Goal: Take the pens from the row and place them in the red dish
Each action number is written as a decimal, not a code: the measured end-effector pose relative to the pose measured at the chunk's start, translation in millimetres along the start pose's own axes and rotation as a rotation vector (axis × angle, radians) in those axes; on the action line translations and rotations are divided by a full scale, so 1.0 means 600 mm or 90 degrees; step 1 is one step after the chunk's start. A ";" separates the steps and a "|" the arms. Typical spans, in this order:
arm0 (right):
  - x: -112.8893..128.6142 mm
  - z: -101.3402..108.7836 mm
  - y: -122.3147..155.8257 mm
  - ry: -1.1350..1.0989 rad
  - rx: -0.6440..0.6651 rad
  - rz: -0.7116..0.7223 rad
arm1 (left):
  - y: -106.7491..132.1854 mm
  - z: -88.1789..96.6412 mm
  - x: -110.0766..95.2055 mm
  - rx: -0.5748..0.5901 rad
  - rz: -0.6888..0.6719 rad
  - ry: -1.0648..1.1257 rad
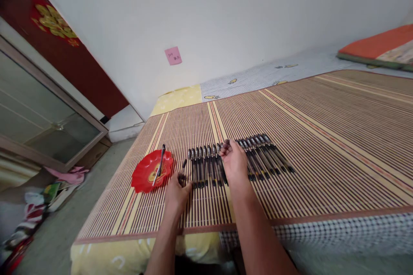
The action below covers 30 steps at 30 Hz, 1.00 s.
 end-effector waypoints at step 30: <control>-0.006 0.001 0.001 0.000 0.012 -0.011 | 0.005 -0.001 -0.008 -0.019 -0.007 -0.180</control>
Point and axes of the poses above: each hand's wrist, its own y-axis away from the middle knuckle, its own z-axis out of the back of the hand, x = y × z, the point moved 8 cm from there along -y, towards the middle knuckle, and after that the axes turned 1 degree about -x, right-handed, at the moved point
